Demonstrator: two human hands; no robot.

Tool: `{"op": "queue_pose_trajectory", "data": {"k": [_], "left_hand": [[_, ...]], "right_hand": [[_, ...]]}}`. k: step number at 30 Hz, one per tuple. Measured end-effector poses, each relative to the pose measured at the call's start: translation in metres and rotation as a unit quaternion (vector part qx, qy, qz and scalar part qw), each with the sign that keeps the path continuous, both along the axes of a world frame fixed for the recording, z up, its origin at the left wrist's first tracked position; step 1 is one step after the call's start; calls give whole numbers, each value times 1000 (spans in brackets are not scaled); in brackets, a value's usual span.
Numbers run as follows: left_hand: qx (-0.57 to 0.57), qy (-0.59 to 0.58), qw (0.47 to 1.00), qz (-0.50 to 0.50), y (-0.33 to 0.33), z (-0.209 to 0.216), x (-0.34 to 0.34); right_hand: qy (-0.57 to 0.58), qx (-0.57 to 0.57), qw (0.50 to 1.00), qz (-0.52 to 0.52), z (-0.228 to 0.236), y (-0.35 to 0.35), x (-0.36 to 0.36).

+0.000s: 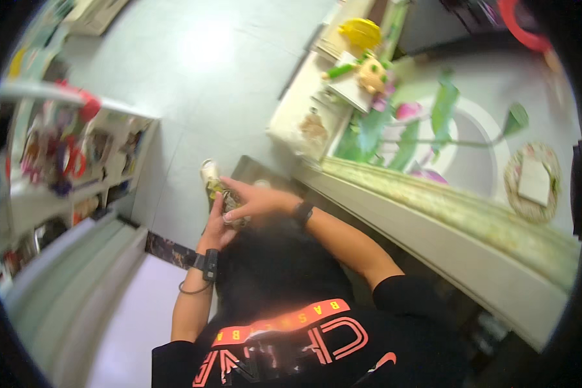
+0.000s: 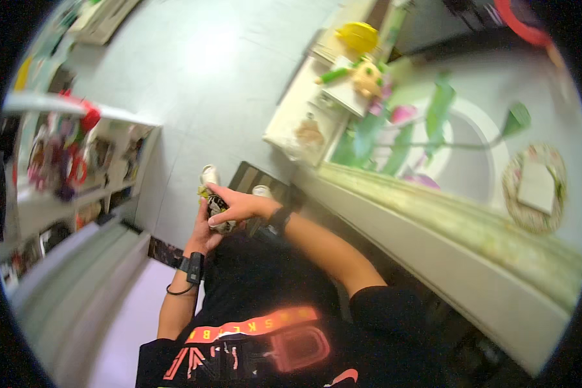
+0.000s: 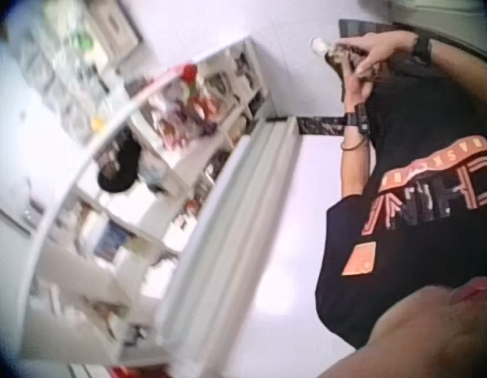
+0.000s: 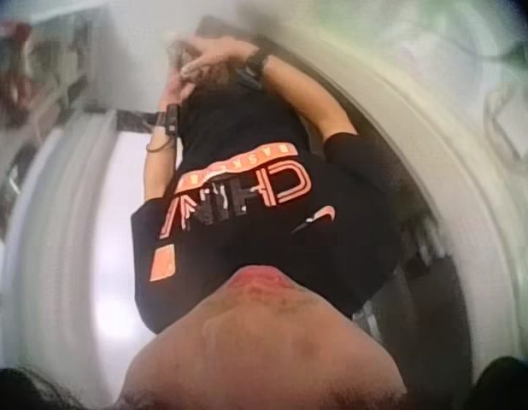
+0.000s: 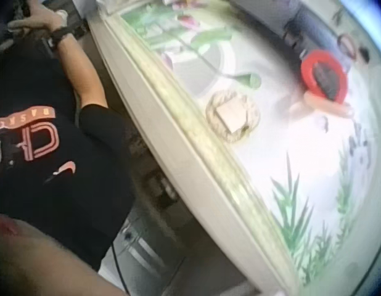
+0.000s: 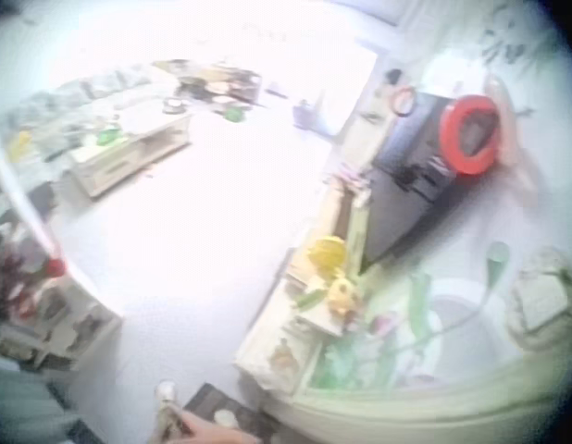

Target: The person walks to a balcony, takes a white cloth, and places it onto a blue plastic hanger by hand before hanging it on a laundry rack alongside other drying clothes.

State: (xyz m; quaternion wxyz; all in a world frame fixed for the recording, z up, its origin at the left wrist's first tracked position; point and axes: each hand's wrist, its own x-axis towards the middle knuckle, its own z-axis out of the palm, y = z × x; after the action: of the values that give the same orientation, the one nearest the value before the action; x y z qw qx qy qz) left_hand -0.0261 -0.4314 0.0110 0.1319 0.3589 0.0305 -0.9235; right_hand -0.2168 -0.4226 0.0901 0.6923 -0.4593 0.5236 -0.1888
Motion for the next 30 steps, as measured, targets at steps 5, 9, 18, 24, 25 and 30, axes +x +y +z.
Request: {"op": "queue_pose_trajectory", "data": {"k": [5,9,18,24,25,30], "left_hand": [[-33,0,977,-210,-47,21,-19],[-46,14,945,-324,-94,4,-25],[-253,-121,897,-341,-182,-19,7],[-168,-214,888,-369,-199,-25,35],[-164,-218,886,-375,-199,-24,36],[-128,-203,913,-329,-190,-4,41]], "right_hand": [[-92,54,961,-257,37,34,-27],[103,8,848,-521,36,139,-38],[693,206,216,-656,84,533,50],[601,207,192,-748,45,611,-3],[639,272,212,-688,36,612,-10],[678,377,226,-589,18,602,-42]]}}
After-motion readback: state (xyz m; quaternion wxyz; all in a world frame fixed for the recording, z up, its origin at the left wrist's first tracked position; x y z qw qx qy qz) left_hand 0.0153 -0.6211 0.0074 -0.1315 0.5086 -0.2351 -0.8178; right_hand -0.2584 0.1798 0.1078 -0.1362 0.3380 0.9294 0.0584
